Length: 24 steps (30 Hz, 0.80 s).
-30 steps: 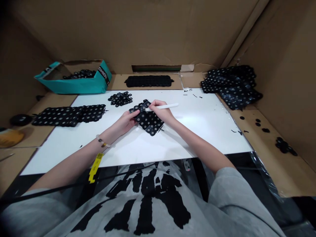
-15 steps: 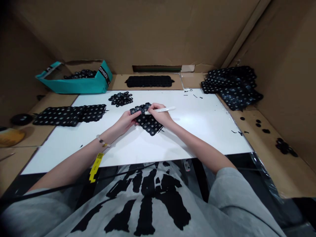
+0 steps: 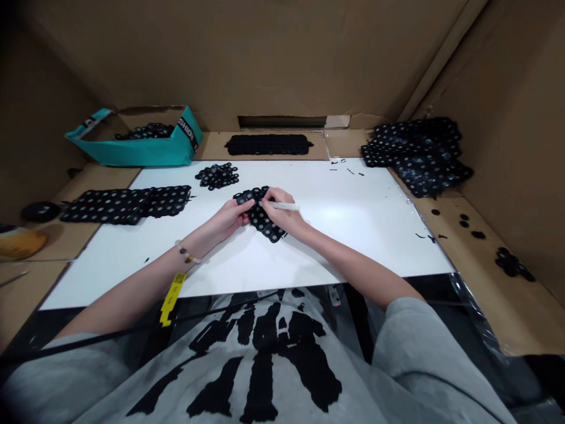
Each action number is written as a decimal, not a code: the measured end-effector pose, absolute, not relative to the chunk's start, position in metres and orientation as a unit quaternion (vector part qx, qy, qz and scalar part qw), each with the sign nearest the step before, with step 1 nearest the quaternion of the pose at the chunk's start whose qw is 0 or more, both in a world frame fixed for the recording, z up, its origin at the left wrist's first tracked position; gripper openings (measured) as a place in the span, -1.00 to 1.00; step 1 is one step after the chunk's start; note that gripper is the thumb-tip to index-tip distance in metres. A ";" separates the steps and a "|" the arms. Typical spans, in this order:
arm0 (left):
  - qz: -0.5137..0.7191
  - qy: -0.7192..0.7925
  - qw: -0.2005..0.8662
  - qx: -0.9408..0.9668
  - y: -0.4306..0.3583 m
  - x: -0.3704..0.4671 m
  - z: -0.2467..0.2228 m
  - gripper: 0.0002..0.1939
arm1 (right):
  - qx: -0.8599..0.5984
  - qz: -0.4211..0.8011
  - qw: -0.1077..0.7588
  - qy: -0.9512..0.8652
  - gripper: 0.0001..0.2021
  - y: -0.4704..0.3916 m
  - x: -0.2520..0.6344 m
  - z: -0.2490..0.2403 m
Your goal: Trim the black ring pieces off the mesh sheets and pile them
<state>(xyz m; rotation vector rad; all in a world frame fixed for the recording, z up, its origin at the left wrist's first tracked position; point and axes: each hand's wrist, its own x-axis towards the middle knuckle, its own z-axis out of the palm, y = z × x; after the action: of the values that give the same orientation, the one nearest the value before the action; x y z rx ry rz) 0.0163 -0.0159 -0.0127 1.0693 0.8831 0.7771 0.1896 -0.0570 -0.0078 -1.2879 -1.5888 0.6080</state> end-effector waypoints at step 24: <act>0.267 0.415 0.646 0.583 -0.005 0.001 -0.003 -0.72 | -0.478 0.430 0.527 -0.556 -0.81 -0.043 0.206 0.003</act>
<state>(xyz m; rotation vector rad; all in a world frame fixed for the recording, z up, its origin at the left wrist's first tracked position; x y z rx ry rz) 0.0013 -0.0052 -0.0030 1.3266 0.9446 0.6075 0.2055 -0.0434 0.0030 -1.1417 -1.3299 1.0274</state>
